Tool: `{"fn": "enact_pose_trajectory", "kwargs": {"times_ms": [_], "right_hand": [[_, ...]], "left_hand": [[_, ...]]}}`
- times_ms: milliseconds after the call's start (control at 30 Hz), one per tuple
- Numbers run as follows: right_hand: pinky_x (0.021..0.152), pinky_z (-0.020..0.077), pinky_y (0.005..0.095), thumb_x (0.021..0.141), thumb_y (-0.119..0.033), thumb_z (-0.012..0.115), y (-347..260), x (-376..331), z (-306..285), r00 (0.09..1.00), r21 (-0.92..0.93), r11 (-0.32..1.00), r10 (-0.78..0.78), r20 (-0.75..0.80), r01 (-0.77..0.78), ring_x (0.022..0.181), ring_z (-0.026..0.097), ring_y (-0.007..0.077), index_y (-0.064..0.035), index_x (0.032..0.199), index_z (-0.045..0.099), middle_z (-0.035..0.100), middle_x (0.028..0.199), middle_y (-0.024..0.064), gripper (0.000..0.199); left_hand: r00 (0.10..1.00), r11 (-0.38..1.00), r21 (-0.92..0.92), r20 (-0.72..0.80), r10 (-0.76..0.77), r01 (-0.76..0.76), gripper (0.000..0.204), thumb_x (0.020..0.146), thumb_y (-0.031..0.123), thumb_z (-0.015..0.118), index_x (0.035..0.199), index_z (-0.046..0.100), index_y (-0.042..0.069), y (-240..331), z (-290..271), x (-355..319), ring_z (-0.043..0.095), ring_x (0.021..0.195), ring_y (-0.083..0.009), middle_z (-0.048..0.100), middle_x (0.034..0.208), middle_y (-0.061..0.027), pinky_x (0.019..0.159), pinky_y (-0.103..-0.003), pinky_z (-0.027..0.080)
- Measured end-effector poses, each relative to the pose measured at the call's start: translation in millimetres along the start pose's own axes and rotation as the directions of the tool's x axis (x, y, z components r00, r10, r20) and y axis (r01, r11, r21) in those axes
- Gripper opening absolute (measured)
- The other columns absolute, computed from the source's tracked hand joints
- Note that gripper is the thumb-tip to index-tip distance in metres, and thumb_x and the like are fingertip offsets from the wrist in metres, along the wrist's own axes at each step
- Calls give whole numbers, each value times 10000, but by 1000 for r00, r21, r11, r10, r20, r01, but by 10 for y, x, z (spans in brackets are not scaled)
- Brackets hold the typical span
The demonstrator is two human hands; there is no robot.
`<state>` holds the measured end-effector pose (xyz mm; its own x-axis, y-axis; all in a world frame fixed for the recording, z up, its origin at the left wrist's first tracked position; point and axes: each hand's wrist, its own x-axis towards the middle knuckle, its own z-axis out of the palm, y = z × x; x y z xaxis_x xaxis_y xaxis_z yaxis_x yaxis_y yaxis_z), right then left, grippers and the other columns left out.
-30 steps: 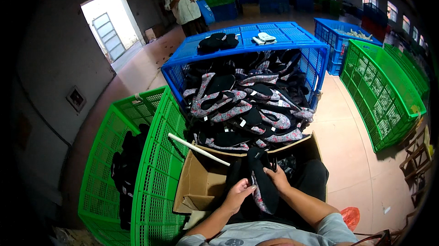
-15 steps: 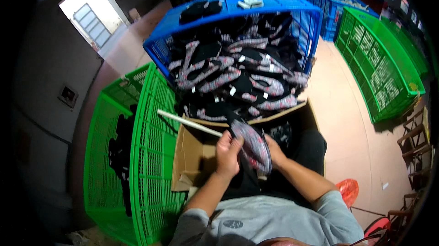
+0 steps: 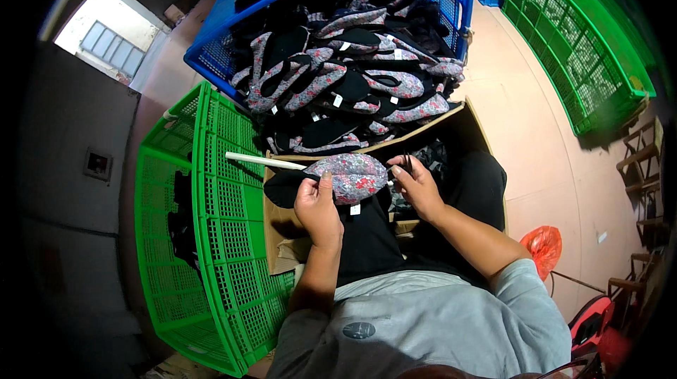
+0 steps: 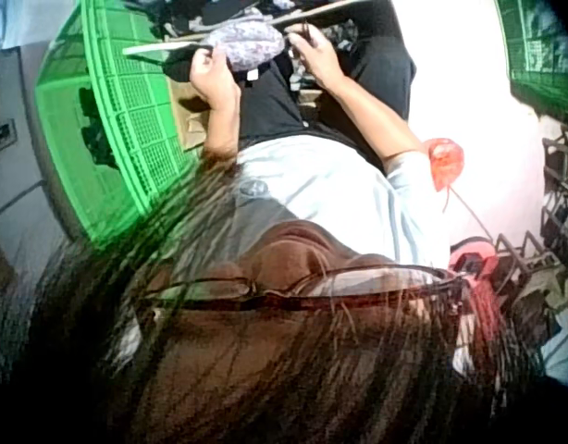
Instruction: The person sits on the floor and assembles floral-patterned slippers by hand. They pick up a slipper upper and a black sole, align the parts, and press them together to attach them. The person handles the slippers one at a time, inspecting the fit and pressing the edges to secure the bond.
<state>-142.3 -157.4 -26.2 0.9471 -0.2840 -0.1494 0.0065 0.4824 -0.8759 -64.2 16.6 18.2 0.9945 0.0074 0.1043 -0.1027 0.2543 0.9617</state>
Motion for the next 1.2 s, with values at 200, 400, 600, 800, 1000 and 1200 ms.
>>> {"fn": "enact_pose_trajectory", "kwargs": {"times_ms": [200,400,600,800,1000,1200], "right_hand": [[745,461,232,957,-165,633,170,84,-41,937,-291,893,-346,50,345,826,543,63,-13,1186,595,608,964,4,278],[747,450,228,934,-128,653,3,-2,-88,947,-218,930,-314,-59,295,848,515,62,-24,1102,565,570,959,5,217],[724,466,231,870,-84,725,-673,-280,-198,838,-464,766,-539,-87,444,821,532,80,-33,1073,514,559,936,25,297],[771,527,295,807,-93,740,-1043,-455,-183,881,-764,579,-473,-32,283,838,660,180,-9,1159,618,682,970,132,382],[820,538,344,750,-109,786,-610,-550,-163,903,-783,520,-412,118,340,928,693,286,-26,1158,652,695,1014,181,437],[869,531,336,768,-96,783,-518,-605,176,928,-724,581,-231,292,372,991,691,279,-43,1245,618,685,1113,178,507]], "left_hand": [[986,934,328,136,99,-138,195,943,55,649,788,538,14,-70,35,-16,455,696,-21,544,784,45,603,-203,385],[877,736,488,355,325,-470,230,928,148,653,845,519,-19,106,416,-45,523,653,-267,516,766,-143,590,-378,421],[903,943,271,424,65,-195,268,989,257,599,1004,496,10,30,751,-174,600,687,-255,598,769,-138,648,-388,480],[795,889,-178,543,-269,422,273,1021,264,550,1199,452,81,-379,834,-481,492,1107,-133,534,1193,-45,1004,-323,384],[667,679,-205,517,-537,705,304,992,285,612,1189,471,101,-234,502,-636,581,1048,-140,579,1152,-53,908,-318,484],[631,605,-220,438,-640,766,181,998,235,596,1076,546,79,40,60,-605,621,1029,-187,627,1101,-75,908,-391,514]]}}
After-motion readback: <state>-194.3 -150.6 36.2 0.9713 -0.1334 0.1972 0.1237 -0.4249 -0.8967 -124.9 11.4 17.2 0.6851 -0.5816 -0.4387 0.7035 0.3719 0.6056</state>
